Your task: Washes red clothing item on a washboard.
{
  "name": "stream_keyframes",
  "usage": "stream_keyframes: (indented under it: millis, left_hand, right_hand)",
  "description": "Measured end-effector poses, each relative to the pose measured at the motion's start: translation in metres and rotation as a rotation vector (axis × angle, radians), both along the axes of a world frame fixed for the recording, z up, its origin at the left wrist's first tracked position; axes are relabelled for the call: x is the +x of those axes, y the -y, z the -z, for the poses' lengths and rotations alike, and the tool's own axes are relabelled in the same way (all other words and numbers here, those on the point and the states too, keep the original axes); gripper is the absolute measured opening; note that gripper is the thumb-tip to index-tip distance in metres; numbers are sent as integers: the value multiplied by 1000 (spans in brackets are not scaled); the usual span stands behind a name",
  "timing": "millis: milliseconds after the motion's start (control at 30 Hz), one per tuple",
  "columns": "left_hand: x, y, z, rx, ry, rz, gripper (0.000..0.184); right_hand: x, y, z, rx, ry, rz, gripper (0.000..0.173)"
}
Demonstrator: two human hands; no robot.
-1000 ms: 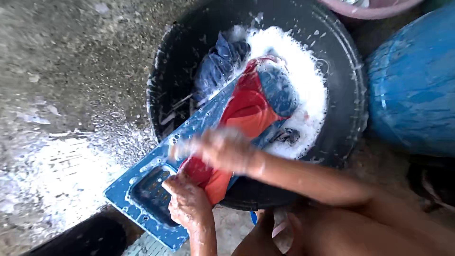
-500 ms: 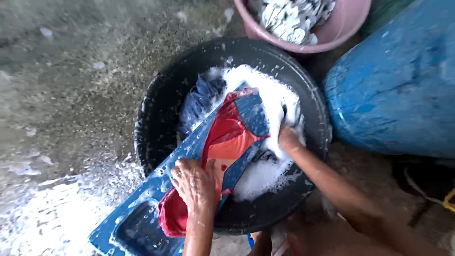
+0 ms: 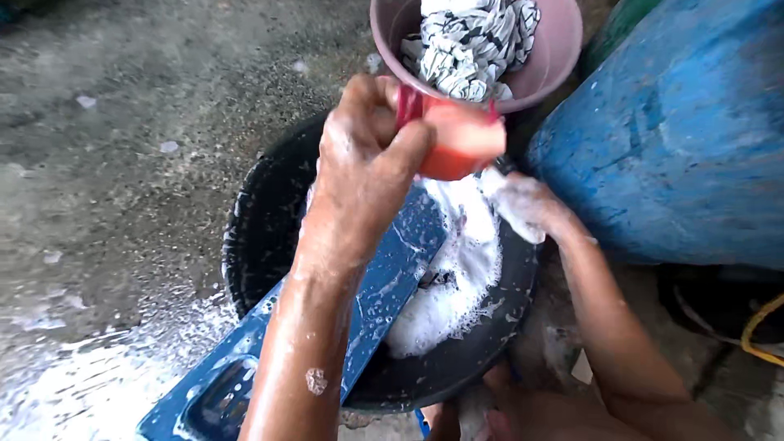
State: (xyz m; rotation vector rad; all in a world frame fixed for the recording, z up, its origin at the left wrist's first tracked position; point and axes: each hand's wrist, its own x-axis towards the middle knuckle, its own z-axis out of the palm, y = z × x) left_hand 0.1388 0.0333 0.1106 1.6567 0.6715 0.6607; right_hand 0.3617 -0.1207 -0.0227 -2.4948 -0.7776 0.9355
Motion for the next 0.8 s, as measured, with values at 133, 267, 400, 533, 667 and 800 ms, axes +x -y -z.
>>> stream_keyframes:
  millis: [133, 267, 400, 533, 667, 800]
  left_hand:
    - [-79, 36, 64, 93, -543, -185, 39]
    - [-157, 100, 148, 461, -861, -539, 44]
    - [-182, 132, 172, 549, -954, -689, 32]
    - [-192, 131, 185, 578, -963, -627, 40]
    - [-189, 126, 187, 574, -947, -635, 42]
    - [-191, 129, 188, 570, -966, -634, 38]
  right_hand:
    - [4, -23, 2, 399, -104, 335, 36]
    - [-91, -59, 16, 533, 135, 9, 37]
    - [-268, -45, 33, 792, 106, -647, 31]
    - [-216, -86, 100, 739, 371, -688, 28]
    - [-150, -135, 90, 419, 515, -390, 39]
    - [-276, -71, 54, 824, 162, -688, 29]
